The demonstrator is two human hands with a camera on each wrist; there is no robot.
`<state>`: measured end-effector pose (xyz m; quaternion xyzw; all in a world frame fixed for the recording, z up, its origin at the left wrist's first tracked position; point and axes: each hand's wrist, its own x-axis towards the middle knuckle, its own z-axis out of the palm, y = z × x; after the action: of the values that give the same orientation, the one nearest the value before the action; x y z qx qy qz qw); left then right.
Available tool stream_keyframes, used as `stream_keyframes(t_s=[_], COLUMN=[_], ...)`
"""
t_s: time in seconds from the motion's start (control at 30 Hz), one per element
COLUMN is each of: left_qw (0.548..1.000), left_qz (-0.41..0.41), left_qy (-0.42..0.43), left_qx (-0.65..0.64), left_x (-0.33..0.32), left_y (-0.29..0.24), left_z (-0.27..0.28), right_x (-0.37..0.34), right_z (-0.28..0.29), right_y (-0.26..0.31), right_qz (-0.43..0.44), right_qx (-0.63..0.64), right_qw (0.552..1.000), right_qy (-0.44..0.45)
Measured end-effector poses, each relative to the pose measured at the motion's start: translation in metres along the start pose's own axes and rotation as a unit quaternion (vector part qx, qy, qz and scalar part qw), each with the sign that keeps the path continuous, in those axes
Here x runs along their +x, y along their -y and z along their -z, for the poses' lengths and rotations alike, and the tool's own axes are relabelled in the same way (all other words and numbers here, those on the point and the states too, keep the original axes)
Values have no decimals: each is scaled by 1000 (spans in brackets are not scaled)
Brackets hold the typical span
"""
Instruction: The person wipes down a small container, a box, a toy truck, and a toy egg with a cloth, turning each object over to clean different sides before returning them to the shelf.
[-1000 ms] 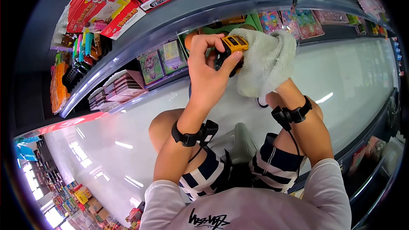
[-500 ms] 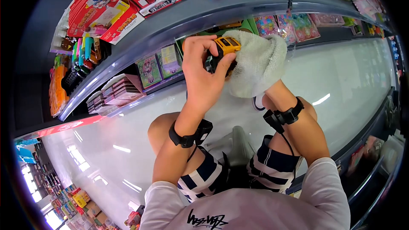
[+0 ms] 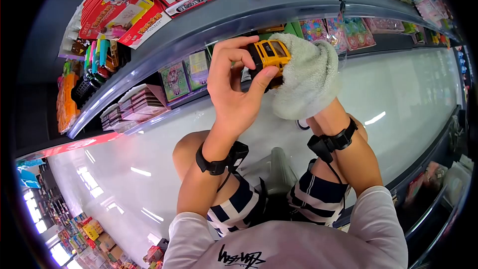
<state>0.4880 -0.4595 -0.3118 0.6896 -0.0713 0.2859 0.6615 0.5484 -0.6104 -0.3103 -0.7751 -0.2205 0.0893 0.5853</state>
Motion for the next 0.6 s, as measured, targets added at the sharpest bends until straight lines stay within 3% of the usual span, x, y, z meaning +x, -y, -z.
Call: stream_keyframes(t_s=[0.03, 0.07, 0.13, 0.37, 0.43, 0.57, 0.6], left_qw=[1000, 1000, 999, 999, 999, 999, 999], left_qz=[-9, -13, -19, -9, -11, -4, 0], left_qy=[8, 8, 21, 30, 24, 8, 7], left_qx=[-5, -5, -17, -37, -45, -44, -45], left_x=[2, 3, 3, -3, -5, -8, -9], left_y=[-1, -1, 1, 1, 2, 3, 4], left_z=[0, 1, 3, 4, 1, -7, -7], right_x=[2, 2, 1, -3, -4, -5, -1], right_z=[3, 7, 13, 13, 11, 16, 17], right_y=[-3, -3, 1, 5, 3, 14, 6], right_qz=[48, 52, 159, 164, 246, 213, 261], right_qx=[-96, -96, -242, -274, -325, -431, -429], right_qw=[994, 994, 956, 946, 907, 874, 860], right_qy=[-12, -14, -39, -57, -107, -76, -96])
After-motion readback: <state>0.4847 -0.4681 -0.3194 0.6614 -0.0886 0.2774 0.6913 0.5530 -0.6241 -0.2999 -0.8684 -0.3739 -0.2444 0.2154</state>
